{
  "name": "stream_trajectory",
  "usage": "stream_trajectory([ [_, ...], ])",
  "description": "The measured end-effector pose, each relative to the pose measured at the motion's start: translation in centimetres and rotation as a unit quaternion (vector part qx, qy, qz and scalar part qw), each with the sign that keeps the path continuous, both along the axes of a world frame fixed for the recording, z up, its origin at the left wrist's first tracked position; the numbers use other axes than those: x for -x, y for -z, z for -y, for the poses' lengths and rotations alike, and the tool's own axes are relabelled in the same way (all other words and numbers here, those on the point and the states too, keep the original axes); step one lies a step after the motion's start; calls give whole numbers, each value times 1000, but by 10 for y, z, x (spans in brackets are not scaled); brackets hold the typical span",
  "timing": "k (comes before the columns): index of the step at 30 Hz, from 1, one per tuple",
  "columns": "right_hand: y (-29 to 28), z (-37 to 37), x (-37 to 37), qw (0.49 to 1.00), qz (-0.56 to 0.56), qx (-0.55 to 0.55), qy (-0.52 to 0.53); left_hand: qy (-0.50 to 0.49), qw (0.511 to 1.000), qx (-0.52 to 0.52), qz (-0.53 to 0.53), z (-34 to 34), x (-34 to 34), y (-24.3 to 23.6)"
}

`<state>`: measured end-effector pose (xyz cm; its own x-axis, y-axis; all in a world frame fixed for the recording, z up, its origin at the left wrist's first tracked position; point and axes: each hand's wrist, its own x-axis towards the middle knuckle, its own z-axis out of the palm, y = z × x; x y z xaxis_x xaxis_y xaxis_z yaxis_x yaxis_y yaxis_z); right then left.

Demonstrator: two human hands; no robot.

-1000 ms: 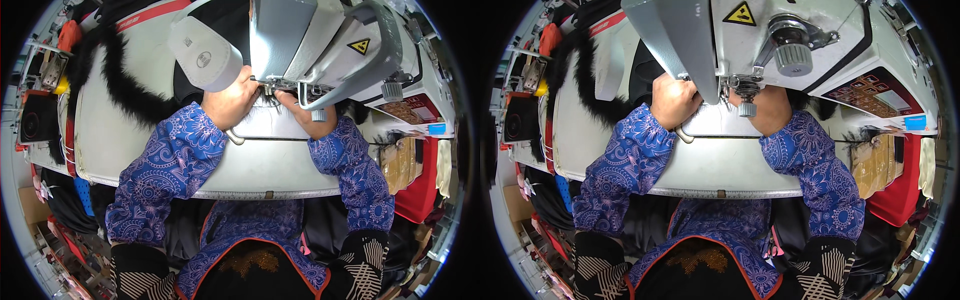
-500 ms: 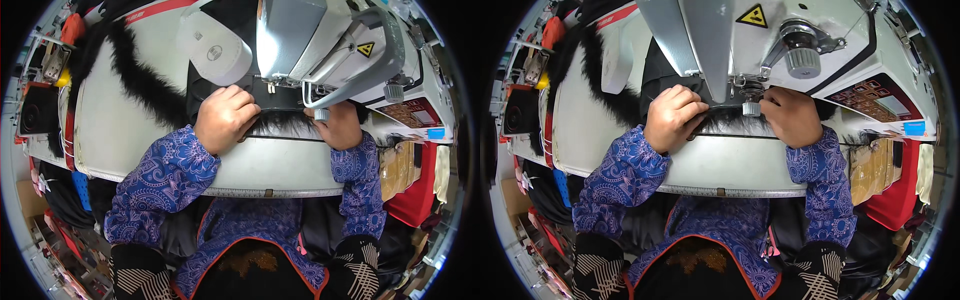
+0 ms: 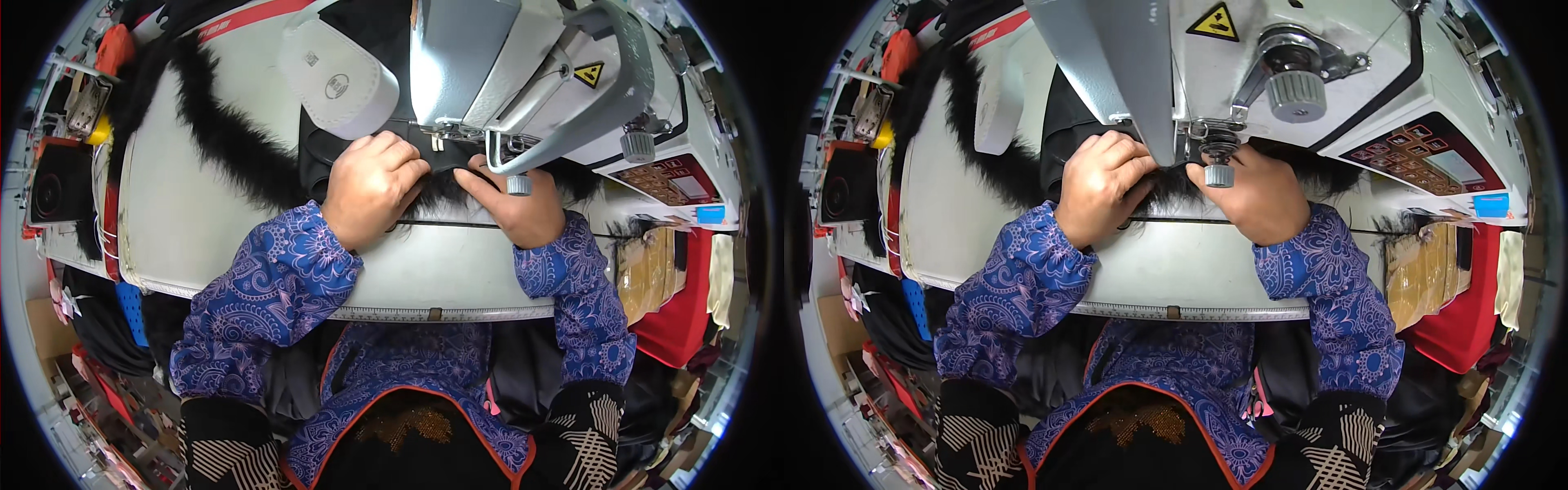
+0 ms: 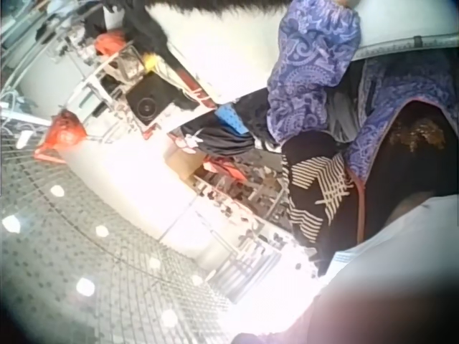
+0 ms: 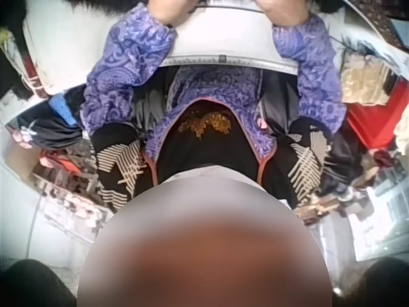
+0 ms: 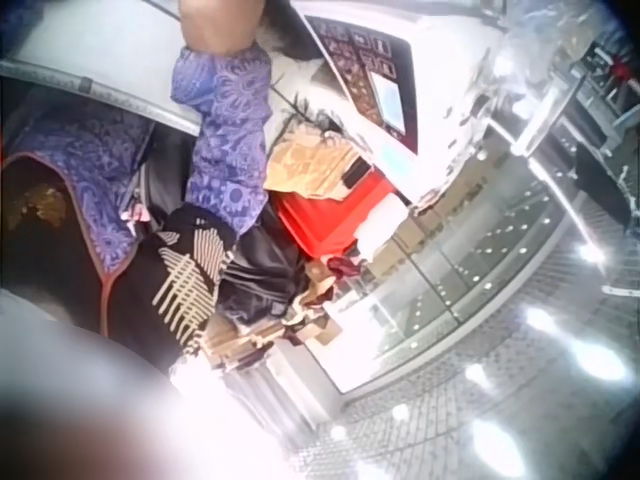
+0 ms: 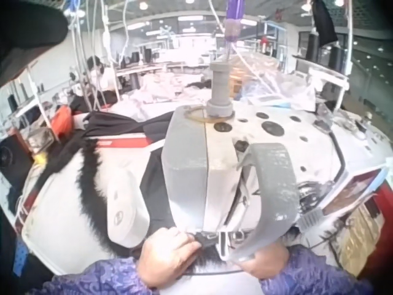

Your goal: Joining strips of black faux fur using an industrial sewing machine.

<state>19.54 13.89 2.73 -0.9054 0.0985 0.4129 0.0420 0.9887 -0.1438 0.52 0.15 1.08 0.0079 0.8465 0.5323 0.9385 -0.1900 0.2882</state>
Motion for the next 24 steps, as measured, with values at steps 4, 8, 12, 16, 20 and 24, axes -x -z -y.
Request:
stream_trajectory([
  [4,4,5,3,998,29,-6,46,21,1000,-17,-6,0,4,1],
  [8,2,3,6,995,56,25,80,43,999,-16,2,0,5,0],
  [12,2,1,5,994,71,-21,74,31,999,-9,-9,1,4,-1],
  [16,6,-3,4,998,28,7,56,33,999,-28,-32,3,7,2],
  [20,4,-1,5,997,37,6,66,55,994,-47,-81,2,10,3],
  [24,6,-2,6,997,8,40,59,63,992,-49,-103,2,9,1],
])
